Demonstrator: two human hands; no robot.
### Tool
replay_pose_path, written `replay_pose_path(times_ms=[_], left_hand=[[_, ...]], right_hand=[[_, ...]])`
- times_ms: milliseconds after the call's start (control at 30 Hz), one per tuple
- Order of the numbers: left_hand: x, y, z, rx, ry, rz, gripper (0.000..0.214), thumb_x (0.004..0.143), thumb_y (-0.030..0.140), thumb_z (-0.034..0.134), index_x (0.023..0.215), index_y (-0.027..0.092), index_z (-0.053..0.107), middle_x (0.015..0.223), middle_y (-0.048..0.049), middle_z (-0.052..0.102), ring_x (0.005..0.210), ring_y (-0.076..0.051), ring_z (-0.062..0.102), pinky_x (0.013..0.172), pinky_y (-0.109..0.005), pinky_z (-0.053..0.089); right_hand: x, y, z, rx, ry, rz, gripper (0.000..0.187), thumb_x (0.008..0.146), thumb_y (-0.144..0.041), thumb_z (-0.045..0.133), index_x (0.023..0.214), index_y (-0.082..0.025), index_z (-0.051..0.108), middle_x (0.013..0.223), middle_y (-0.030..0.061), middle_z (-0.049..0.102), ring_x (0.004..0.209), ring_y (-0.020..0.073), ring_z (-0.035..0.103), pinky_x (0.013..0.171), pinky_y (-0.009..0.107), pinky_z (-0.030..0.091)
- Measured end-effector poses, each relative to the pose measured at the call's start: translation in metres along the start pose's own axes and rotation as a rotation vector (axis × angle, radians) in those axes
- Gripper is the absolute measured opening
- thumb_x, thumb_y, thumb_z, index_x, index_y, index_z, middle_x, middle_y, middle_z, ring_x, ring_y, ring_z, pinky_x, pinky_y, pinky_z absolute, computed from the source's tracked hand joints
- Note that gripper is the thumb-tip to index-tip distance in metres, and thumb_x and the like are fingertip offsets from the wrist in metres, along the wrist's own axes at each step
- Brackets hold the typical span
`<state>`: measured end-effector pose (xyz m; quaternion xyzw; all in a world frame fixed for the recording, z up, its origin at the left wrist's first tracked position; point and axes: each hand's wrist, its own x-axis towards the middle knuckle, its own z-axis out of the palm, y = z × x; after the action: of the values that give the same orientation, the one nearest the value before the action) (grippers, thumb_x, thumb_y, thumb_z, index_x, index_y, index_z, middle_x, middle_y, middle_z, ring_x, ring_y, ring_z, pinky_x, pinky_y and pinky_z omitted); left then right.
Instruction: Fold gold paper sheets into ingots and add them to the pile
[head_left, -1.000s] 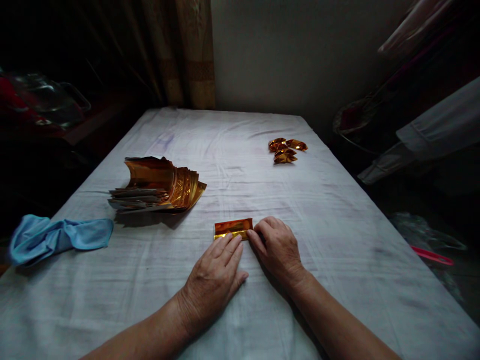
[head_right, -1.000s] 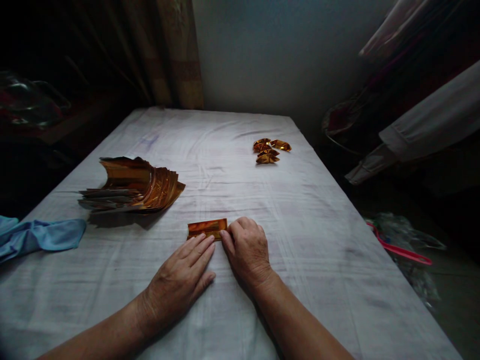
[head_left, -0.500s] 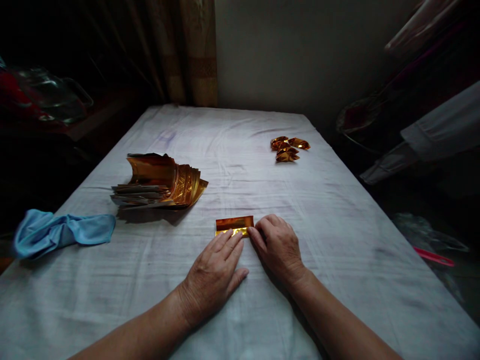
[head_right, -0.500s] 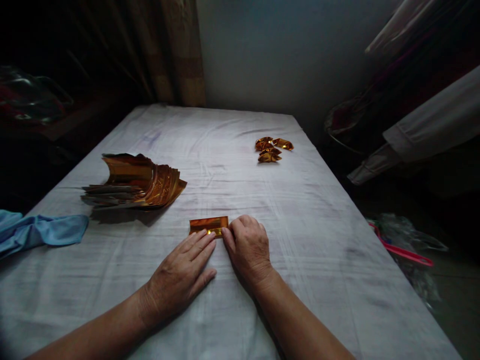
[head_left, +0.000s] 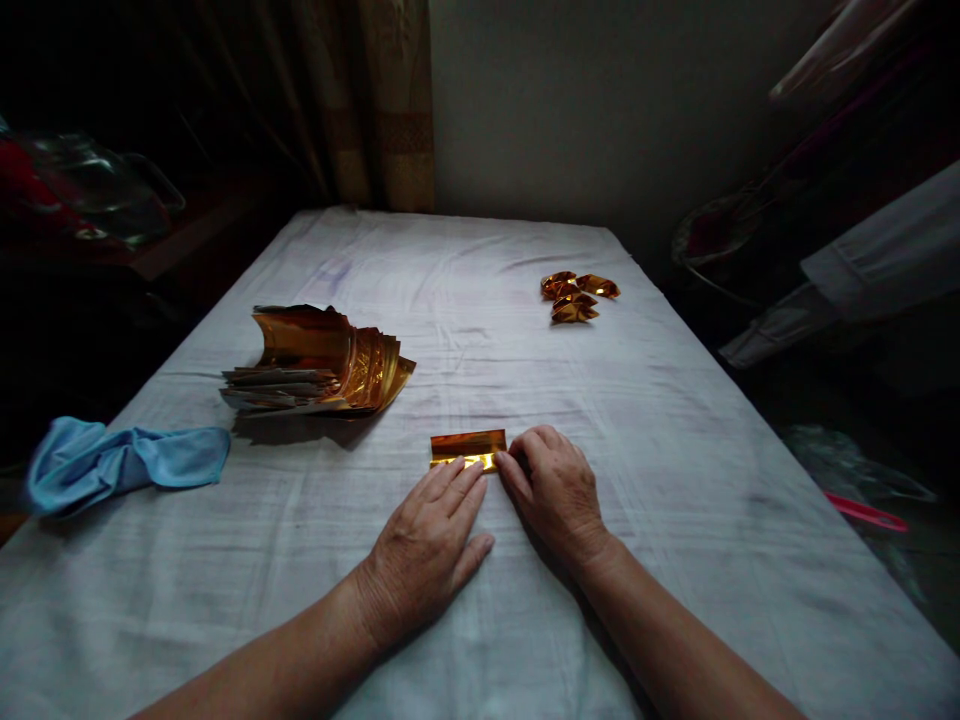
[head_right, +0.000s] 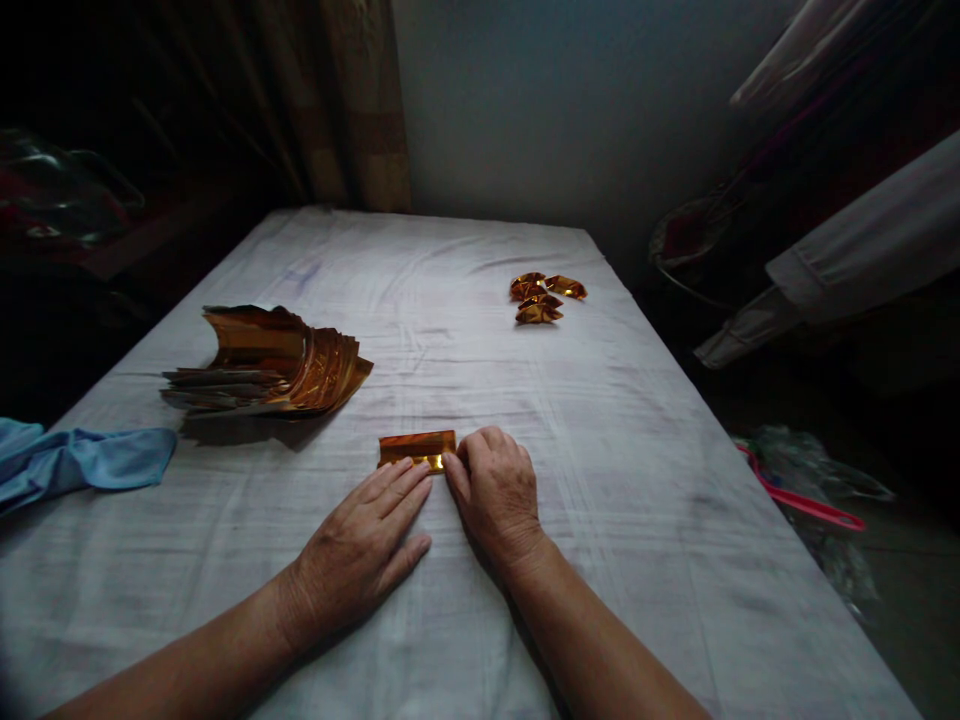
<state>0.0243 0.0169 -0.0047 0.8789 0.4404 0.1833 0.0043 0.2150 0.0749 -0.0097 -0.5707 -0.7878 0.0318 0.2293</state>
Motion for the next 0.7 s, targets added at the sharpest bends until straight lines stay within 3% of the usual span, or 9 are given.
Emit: replay_pose_path(times_ms=[233, 367, 500, 700], left_hand=[[-0.002, -0.001, 0.003, -0.001, -0.005, -0.007, 0.046, 0.101, 0.038, 0.045, 0.137, 0.011, 0.055, 0.144, -0.0132, 0.057, 0.135, -0.027, 0.05, 0.113, -0.043, 0.043], [-0.002, -0.001, 0.005, 0.008, 0.014, -0.004, 0.046, 0.1, 0.037, 0.046, 0.136, 0.01, 0.056, 0.142, -0.0134, 0.058, 0.133, -0.027, 0.052, 0.112, -0.043, 0.044], [-0.003, 0.0, 0.007, -0.009, 0.02, -0.013, 0.048, 0.099, 0.037, 0.048, 0.139, 0.011, 0.053, 0.142, -0.0133, 0.058, 0.134, -0.027, 0.052, 0.112, -0.043, 0.044], [-0.003, -0.001, 0.008, -0.007, 0.024, -0.008, 0.047, 0.1, 0.036, 0.047, 0.139, 0.011, 0.053, 0.141, -0.013, 0.059, 0.133, -0.027, 0.053, 0.112, -0.043, 0.045]], right_hand=[[-0.001, 0.001, -0.003, 0.109, 0.057, -0.038, 0.02, 0.099, -0.028, 0.048, 0.087, -0.02, 0.062, 0.084, 0.0045, 0.064, 0.08, 0.0203, 0.058, 0.074, 0.032, 0.041], [-0.01, -0.004, -0.014, 0.116, 0.095, -0.195, 0.022, 0.1, -0.025, 0.048, 0.105, -0.018, 0.068, 0.107, 0.0083, 0.07, 0.099, 0.0214, 0.06, 0.088, 0.034, 0.043], [-0.023, -0.008, -0.018, 0.006, -0.002, -0.353, 0.033, 0.101, -0.026, 0.047, 0.126, -0.019, 0.066, 0.134, 0.0068, 0.065, 0.131, 0.0252, 0.048, 0.108, 0.04, 0.033], [-0.034, -0.006, -0.013, -0.064, -0.172, -0.313, 0.046, 0.101, -0.035, 0.045, 0.142, -0.019, 0.054, 0.15, 0.0056, 0.051, 0.143, 0.0272, 0.038, 0.117, 0.046, 0.023]])
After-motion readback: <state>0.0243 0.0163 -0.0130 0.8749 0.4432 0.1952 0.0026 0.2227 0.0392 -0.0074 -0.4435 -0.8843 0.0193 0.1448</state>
